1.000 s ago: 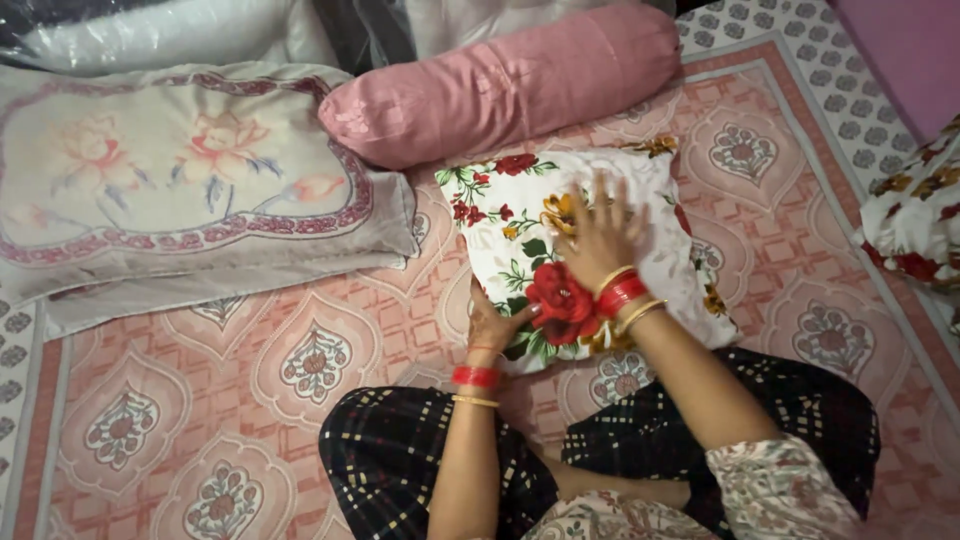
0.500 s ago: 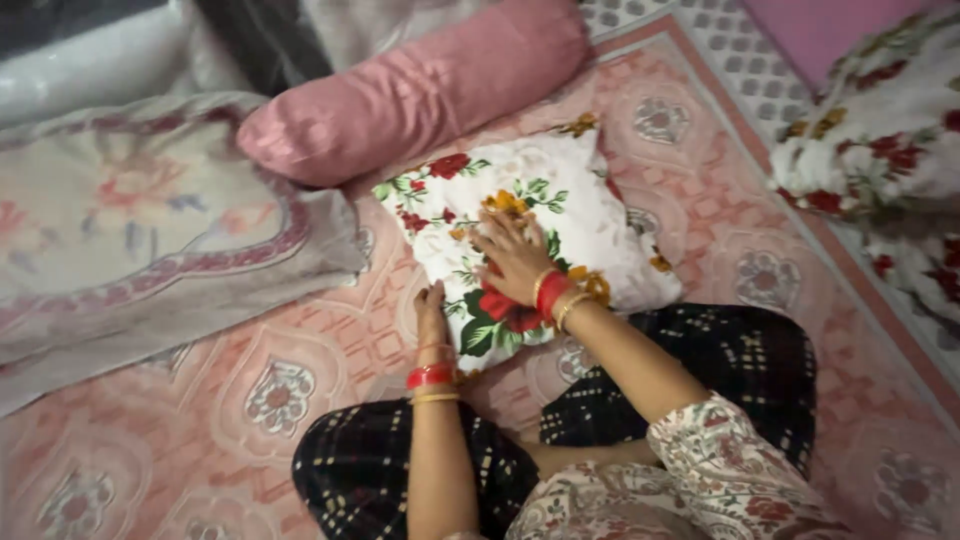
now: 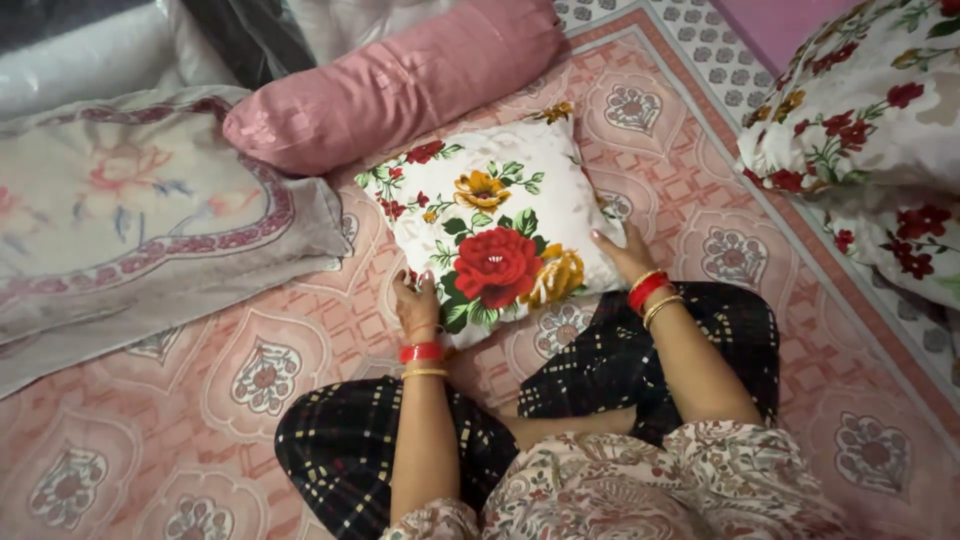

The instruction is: The person sits on a bed and repeatedly fluffs, shakes, and smooths a floral-patterned pillow by hand. They adjust the pillow's shape and position multiple times, ensuring it is evenly filled and neatly arranged.

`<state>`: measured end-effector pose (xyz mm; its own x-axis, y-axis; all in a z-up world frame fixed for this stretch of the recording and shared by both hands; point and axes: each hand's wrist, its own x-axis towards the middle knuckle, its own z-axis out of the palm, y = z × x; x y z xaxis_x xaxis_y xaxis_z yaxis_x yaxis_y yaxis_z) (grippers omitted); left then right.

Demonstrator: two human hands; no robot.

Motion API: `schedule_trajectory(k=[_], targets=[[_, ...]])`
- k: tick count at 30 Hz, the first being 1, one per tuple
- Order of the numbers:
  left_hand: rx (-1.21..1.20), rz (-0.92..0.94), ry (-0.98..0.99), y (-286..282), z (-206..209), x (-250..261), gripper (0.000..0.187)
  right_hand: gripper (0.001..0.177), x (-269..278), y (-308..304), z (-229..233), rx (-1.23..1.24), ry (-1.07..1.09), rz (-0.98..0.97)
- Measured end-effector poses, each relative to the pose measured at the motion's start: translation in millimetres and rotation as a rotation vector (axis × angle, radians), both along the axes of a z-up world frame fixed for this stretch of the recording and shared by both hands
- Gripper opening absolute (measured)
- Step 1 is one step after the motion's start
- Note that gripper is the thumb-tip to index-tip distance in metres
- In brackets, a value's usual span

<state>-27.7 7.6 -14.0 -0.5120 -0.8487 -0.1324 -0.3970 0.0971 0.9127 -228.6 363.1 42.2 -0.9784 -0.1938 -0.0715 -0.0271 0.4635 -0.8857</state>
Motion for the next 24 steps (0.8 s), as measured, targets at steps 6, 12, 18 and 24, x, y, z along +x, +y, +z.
schedule_trajectory(k=[6, 12, 18, 24], targets=[[-0.094, -0.203, 0.144, -12, -39, 0, 0.051, 0.046, 16, -50, 106, -0.494, -0.44, 0.112], [0.662, -0.342, 0.61, -8, -30, -11, 0.048, 0.042, 37, -63, 297, 0.058, 0.476, 0.238], [0.776, -0.115, 0.54, -13, -1, 2, 0.053, 0.064, 91, -101, 330, 0.762, 0.588, 0.323], [1.024, 0.03, 0.464, -10, -3, 2, 0.058, 0.064, 137, -145, 211, 0.781, 0.095, 0.881]])
